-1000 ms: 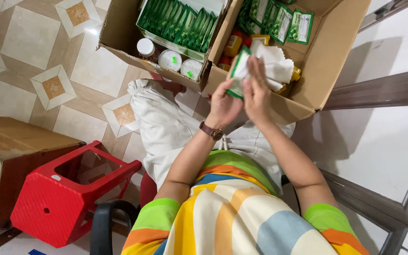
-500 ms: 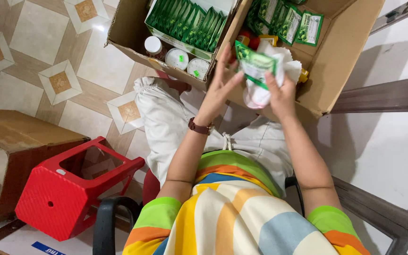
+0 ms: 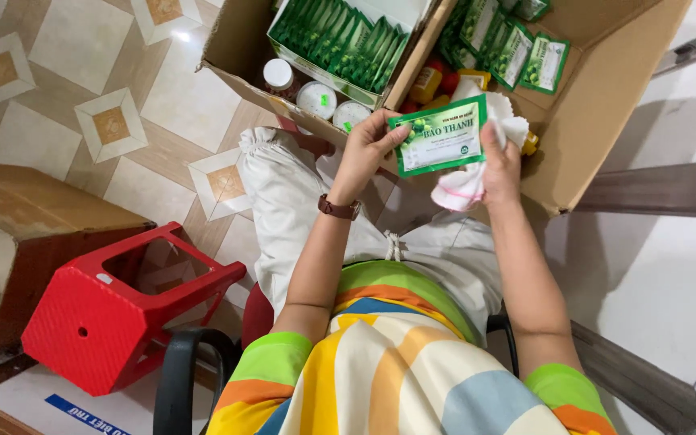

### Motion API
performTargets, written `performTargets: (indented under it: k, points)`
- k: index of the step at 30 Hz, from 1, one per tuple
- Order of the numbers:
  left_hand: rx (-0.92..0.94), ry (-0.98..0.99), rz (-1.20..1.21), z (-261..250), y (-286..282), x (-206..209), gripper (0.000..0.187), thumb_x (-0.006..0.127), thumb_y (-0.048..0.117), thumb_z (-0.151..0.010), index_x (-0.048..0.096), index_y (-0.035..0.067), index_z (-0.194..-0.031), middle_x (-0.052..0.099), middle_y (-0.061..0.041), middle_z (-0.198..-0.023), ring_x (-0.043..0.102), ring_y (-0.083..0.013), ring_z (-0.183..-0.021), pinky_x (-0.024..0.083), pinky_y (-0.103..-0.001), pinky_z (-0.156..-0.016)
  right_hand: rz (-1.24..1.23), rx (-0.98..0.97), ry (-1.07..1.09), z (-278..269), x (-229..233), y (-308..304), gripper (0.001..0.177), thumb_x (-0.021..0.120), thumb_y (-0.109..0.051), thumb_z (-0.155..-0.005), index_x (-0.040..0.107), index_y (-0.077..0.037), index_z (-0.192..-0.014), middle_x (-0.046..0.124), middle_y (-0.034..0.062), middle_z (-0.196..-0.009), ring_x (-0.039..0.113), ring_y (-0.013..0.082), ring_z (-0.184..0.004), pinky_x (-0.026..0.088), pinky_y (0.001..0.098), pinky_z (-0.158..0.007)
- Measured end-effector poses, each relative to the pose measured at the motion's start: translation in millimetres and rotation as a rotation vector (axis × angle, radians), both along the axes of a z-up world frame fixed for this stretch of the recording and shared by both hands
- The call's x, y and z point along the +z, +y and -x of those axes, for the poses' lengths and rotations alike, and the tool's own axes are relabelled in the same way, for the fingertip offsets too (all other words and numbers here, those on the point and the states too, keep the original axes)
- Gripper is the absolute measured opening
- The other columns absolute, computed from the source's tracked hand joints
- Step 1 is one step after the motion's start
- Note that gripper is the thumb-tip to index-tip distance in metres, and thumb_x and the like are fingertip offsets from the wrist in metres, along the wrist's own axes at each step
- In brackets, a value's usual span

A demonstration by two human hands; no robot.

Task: The person sits on the floor and wipes green packaged medicine boxes and cartons one at a time with a white cloth, then places each cleaned item into a cardboard box. They continue through the packets and finish by wiping a larger Bao Thanh carton and setting it in the box.

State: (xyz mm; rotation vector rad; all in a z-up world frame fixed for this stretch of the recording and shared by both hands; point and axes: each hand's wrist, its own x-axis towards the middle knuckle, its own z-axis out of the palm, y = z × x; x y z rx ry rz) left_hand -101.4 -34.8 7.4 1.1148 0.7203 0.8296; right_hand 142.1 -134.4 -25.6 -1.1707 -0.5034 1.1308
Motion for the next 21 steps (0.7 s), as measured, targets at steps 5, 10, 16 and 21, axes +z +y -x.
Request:
performTargets:
  k: [5,10,16,21]
  points:
    - [0.208,-0.125,0.043,22.9,27.0,-4.3,0.015,0.069,0.017,-0.101,0.068,0.004,-0.11,0.069,0.002,-0.09,0.06,-0.0049,-0.076,0.05,-0.022,-0.064,0.072,-0.148,-0.025,-32.2,-6.9,4.6,0.05,0.075,-0.046,-0.096,0.065,-0.003,-0.12,0.07,0.0046,-0.094,0.066,0.0144,-0.069,0.054,0.03,-0.057]
    - [0.54,-0.127,-0.05,55.2,73.6,-22.4,0.017,0.068,0.018,-0.102,0.067,0.005,-0.114,0.07,0.001,-0.091,0.061,-0.0063,-0.075,0.05,-0.021,-0.064,0.08,-0.198,0.065,-49.6,-19.7,8.5,0.036,0.076,-0.031,-0.1,0.066,-0.001,-0.119,0.069,0.0073,-0.091,0.067,0.0172,-0.071,0.056,0.0323,-0.06]
    - [0.837,0.526,-0.46,53.1,128.6,-33.6,0.023,0.073,0.018,-0.096,0.066,0.007,-0.115,0.075,-0.005,-0.095,0.07,-0.0098,-0.078,0.056,-0.027,-0.069,0.063,-0.142,0.054,-37.5,-3.7,8.9,0.03,0.071,-0.023,-0.102,0.064,-0.001,-0.12,0.07,0.0062,-0.095,0.068,0.0161,-0.075,0.057,0.032,-0.064]
    - [0.789,0.623,-0.608,37.0,149.4,-47.4,0.02,0.074,0.017,-0.094,0.066,0.008,-0.11,0.076,-0.009,-0.095,0.071,-0.0182,-0.074,0.057,-0.032,-0.068,0.06,-0.124,0.059,-43.9,-16.5,8.3,0.028,0.073,-0.022,-0.101,0.065,0.0,-0.117,0.07,0.0072,-0.095,0.068,0.0166,-0.075,0.058,0.0322,-0.065]
